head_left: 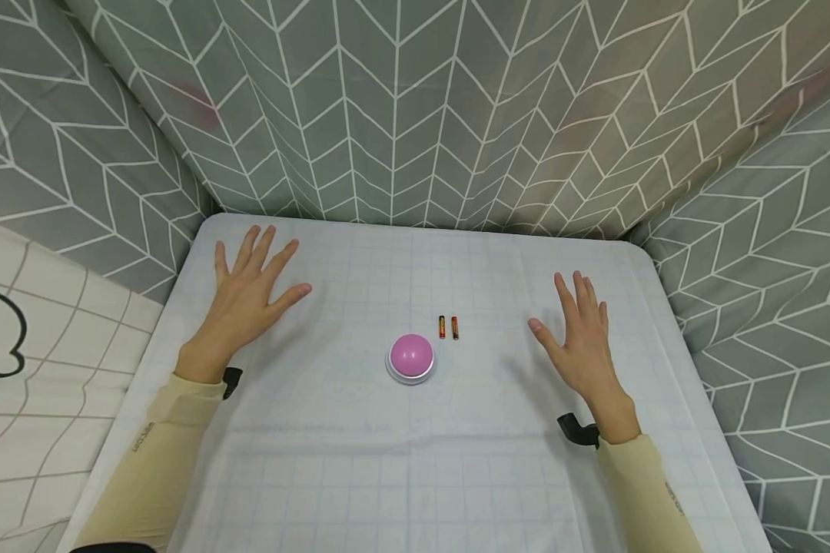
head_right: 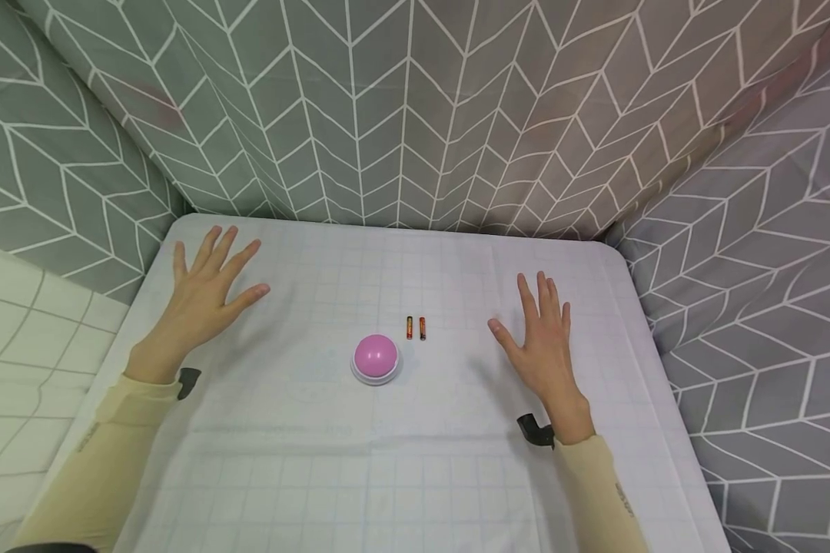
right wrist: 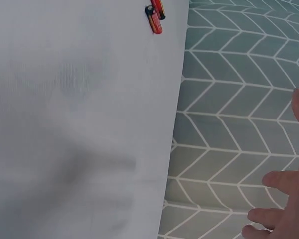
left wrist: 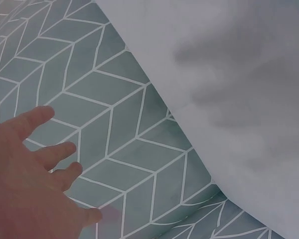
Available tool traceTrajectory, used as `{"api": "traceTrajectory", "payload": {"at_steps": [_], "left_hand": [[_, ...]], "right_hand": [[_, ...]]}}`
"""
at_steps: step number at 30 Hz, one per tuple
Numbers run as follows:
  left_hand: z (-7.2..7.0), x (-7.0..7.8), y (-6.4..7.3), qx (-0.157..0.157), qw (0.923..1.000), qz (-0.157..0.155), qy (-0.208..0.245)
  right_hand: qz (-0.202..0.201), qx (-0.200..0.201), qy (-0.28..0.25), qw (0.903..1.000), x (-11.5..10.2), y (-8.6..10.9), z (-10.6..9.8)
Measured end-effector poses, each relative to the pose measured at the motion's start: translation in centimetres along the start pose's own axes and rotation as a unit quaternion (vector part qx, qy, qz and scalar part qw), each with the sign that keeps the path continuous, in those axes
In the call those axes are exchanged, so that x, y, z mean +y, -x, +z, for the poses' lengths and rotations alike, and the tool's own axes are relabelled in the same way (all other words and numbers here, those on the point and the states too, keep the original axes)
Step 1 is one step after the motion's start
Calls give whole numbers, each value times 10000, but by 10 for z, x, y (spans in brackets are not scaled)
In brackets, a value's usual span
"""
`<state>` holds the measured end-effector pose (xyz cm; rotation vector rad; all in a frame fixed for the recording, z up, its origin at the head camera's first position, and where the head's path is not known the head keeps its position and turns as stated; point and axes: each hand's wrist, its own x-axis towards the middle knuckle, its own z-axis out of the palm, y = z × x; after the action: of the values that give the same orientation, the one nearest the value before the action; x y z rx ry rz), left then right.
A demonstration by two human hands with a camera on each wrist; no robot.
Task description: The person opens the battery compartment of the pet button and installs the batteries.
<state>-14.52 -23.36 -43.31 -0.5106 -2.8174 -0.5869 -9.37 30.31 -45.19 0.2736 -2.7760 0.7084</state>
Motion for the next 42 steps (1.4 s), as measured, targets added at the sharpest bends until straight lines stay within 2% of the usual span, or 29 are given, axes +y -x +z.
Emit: {"api": "traceTrajectory", "payload": {"at_steps": [11, 23, 31, 35, 42], "left_hand": [[7, 11, 2, -174, 9996, 62, 220], [28, 26, 10, -526, 9960, 69, 723], [42, 42, 16, -668, 9905, 81, 1203], [49, 49, 21, -719, 9867, 102, 1457], [60, 59, 30, -991, 9790, 96, 1782]], "right_hand": [[39, -188, -136, 9997, -9, 11, 11], [498, -645, -384, 9959, -18, 39, 28], [551, -697, -457, 9950, -30, 49, 30], [524, -875, -572, 9931, -39, 51, 33], [415, -983, -661, 9921, -51, 54, 41]]}}
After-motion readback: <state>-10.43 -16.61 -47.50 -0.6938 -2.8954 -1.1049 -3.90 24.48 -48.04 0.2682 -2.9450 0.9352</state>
